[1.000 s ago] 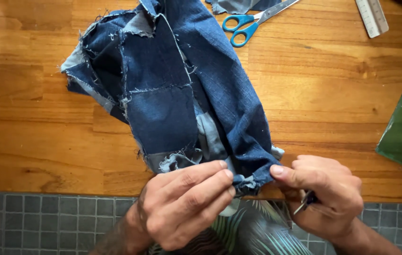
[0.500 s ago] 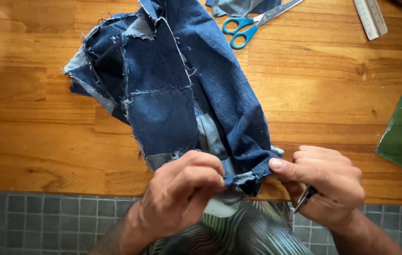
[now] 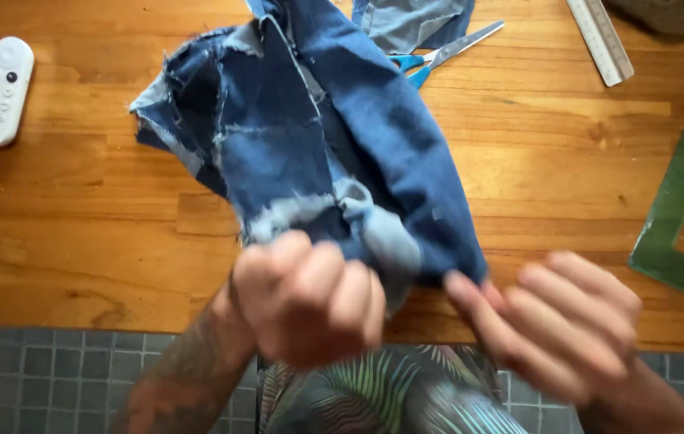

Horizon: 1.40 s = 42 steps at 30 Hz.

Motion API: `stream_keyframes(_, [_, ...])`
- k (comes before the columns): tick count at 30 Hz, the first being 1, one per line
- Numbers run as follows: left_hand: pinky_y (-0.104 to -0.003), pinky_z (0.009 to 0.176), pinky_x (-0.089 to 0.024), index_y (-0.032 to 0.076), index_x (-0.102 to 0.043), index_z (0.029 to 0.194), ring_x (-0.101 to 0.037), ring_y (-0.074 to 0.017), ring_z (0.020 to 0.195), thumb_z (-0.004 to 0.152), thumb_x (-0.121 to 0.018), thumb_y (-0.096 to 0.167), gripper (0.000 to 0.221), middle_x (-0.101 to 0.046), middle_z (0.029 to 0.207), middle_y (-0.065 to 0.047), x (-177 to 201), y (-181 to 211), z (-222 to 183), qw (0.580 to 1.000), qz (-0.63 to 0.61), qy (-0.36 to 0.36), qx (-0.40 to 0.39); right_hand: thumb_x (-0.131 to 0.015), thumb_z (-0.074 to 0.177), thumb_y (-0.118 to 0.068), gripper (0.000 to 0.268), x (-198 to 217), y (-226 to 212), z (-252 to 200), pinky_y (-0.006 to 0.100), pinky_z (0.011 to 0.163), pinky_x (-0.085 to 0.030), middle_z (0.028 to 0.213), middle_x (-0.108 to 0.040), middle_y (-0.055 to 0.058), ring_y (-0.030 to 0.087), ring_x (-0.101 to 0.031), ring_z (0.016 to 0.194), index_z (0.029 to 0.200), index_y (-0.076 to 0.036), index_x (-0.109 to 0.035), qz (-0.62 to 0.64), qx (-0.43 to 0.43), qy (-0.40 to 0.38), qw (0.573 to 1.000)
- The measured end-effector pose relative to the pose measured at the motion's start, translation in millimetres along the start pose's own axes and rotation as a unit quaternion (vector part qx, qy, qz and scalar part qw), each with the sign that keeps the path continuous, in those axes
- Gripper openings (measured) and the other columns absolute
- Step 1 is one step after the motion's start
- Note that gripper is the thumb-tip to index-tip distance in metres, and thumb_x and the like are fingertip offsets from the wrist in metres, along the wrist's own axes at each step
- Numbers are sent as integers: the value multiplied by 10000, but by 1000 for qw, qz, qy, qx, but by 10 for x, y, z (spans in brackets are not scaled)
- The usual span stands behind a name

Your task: Trimming loose threads and excess fabric from a denim garment using thread snips

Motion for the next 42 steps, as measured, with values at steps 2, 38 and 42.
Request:
stream_keyframes(2, [-344,744,-538,112,-728,1035,-688,-218,913,1220,-406,141,372,-679,1034,-49,-100,-57,-12,995,-63,-21,70,-731,1133,77,144,-197,70,-91,404,584,-400,739,-503,16,204,-508,610,1238,41,-823,-45,-58,-5,997])
stream_keyframes(38, [-325,751,-637,81,-871,1125,-830,-203,956,1163,-715,74,161,-811,1170,-76,-52,583,-374,957,-190,14,219,-636,1243,-355,457,-674,-654,-1156,320,526,-211,785,-373,3,118,-335,651,896,-113,-463,634,-678,-62,367])
stream_keyframes(42, [-338,761,-650,60,-867,1152,-834,-217,975,1167,-701,58,167,-806,1201,-93,-55,567,-350,955,-202,7,218,-605,1239,-370,449,-734,-614,-1077,341,495,-222,700,-420,4,120,-346,583,888,-113,-496,642,-642,-71,413])
Point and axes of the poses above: each hand's wrist, its own z-axis towards the middle knuckle, its own x-axis out of the back of the hand, y = z × x, the point moved 3 cm from there along z, towards the middle knuckle
